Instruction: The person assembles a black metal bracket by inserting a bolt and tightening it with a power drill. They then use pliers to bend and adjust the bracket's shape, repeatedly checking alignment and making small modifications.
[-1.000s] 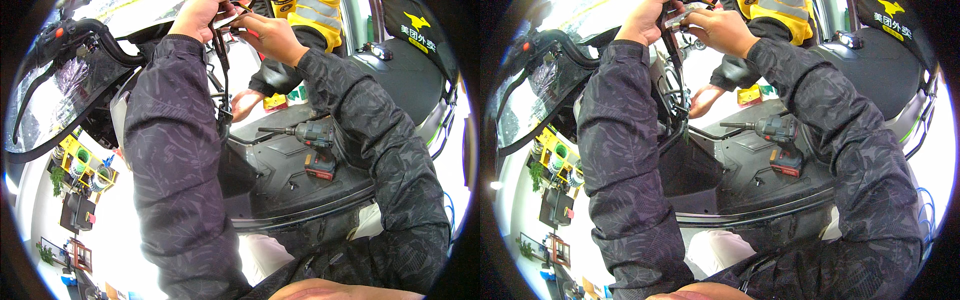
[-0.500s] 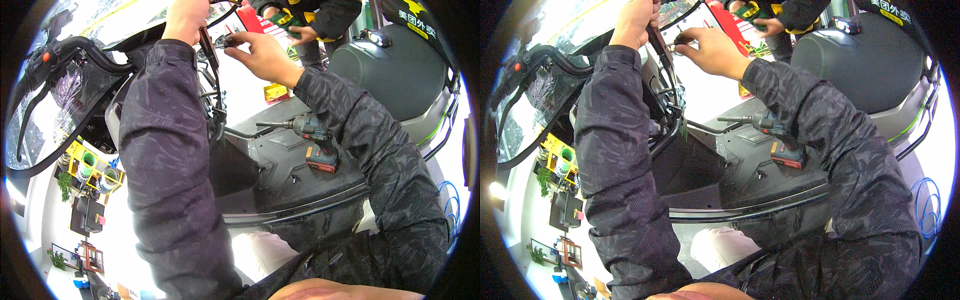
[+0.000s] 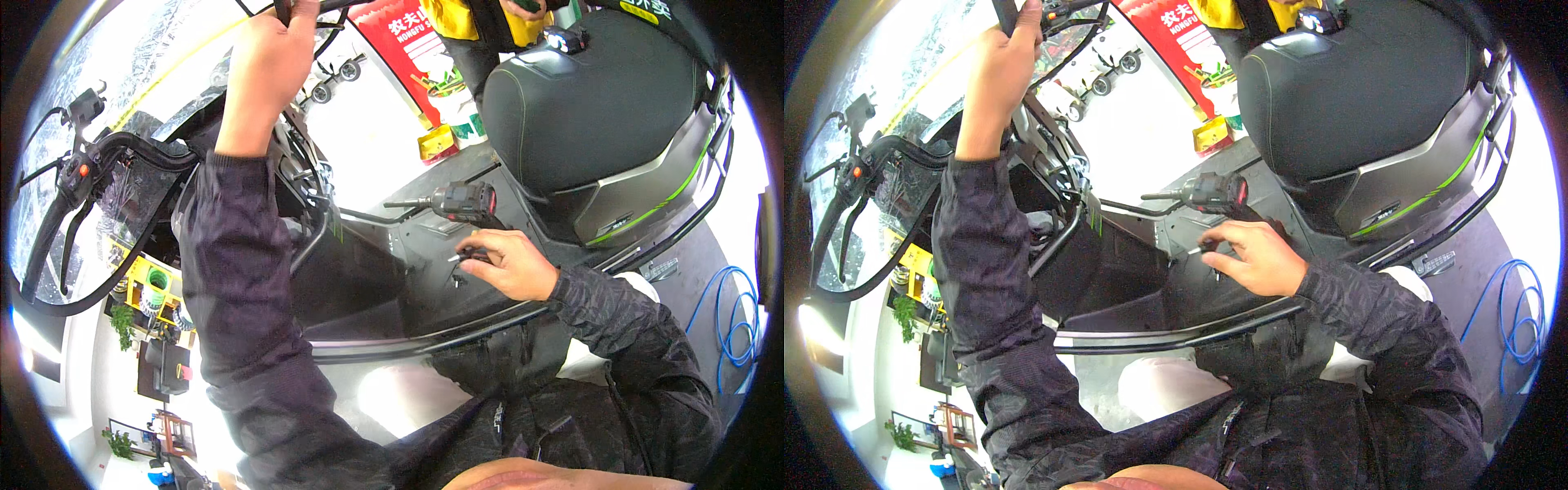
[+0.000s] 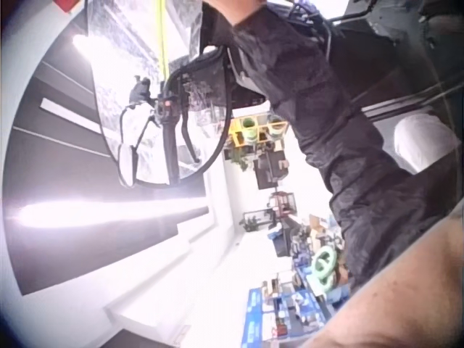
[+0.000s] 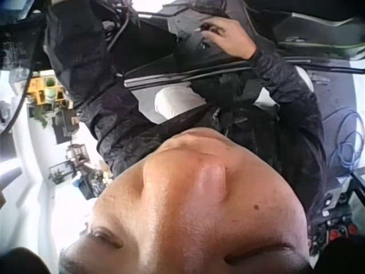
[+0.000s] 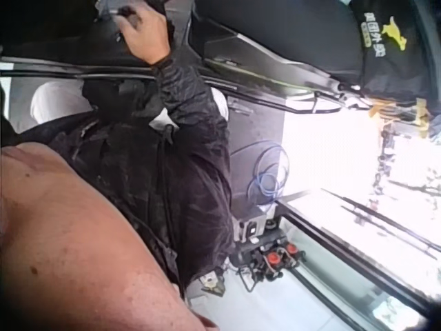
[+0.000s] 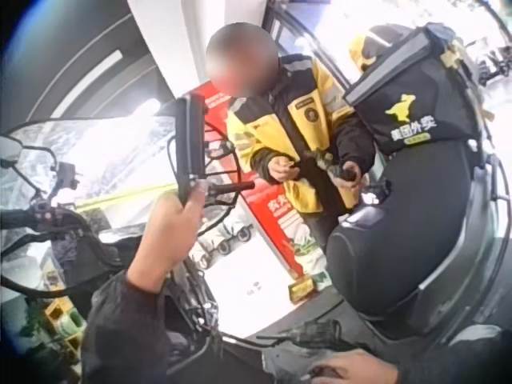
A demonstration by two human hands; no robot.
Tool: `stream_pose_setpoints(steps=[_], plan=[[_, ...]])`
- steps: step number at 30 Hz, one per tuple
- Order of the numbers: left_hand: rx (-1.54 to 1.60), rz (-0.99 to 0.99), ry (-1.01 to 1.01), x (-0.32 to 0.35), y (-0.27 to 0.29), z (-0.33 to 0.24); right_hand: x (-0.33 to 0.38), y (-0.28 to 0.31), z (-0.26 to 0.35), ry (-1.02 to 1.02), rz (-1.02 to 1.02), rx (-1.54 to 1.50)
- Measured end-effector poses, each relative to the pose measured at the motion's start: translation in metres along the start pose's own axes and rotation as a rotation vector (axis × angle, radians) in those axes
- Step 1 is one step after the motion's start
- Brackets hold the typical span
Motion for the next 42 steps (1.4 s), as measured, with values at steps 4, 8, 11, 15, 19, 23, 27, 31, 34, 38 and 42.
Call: stream_pose_setpoints(steps=[4, 8, 11, 15, 19, 23, 27, 31, 34, 38, 42], plan=[[0.998, 0.188, 0.781, 0.092, -0.044, -0.024, 0.021, 0.007, -0.033, -0.233, 0.026, -0.212], [1.372, 0.235, 0.993, 0.197, -0.086, -0.041, 0.038, 0.041, -0.024, -0.107, -0.149, -0.305], [1.566, 0.18, 1.253, 0.283, -0.121, -0.03, 0.056, 0.056, -0.008, -0.021, -0.204, -0.039], [1.858, 0.122, 1.62, 0.378, -0.157, -0.024, 0.084, 0.047, 0.006, 0.049, -0.118, 0.049], [1.791, 0.128, 1.604, 0.414, -0.163, -0.013, 0.1, 0.018, 0.004, 0.044, 0.12, 0.139], [1.662, 0.064, 1.78, 0.428, -0.164, 0.002, 0.105, -0.016, -0.003, 0.078, 0.338, 0.152], [1.543, 0.106, 1.719, 0.429, -0.166, 0.02, 0.099, -0.043, -0.011, 0.082, 0.433, 0.152], [1.525, 0.024, 1.496, 0.429, -0.164, 0.045, 0.093, -0.065, -0.011, 0.052, 0.475, 0.12], [1.493, -0.056, 1.534, 0.441, -0.166, 0.063, 0.089, -0.079, -0.013, 0.01, 0.47, 0.15], [1.471, -0.112, 1.558, 0.451, -0.166, 0.078, 0.079, -0.093, -0.012, 0.099, 0.471, 0.211], [1.524, -0.12, 1.602, 0.458, -0.165, 0.08, 0.07, -0.089, -0.015, 0.031, 0.464, 0.273]])
Point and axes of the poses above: each hand's wrist, its own x-axis away from the middle knuckle, its own y-axis out of the back of the hand, z = x × y, the point moved 7 cm from there along -x, towards the middle knuckle, and after that the axes turned 14 degrees about x, right-handed, at the moved point
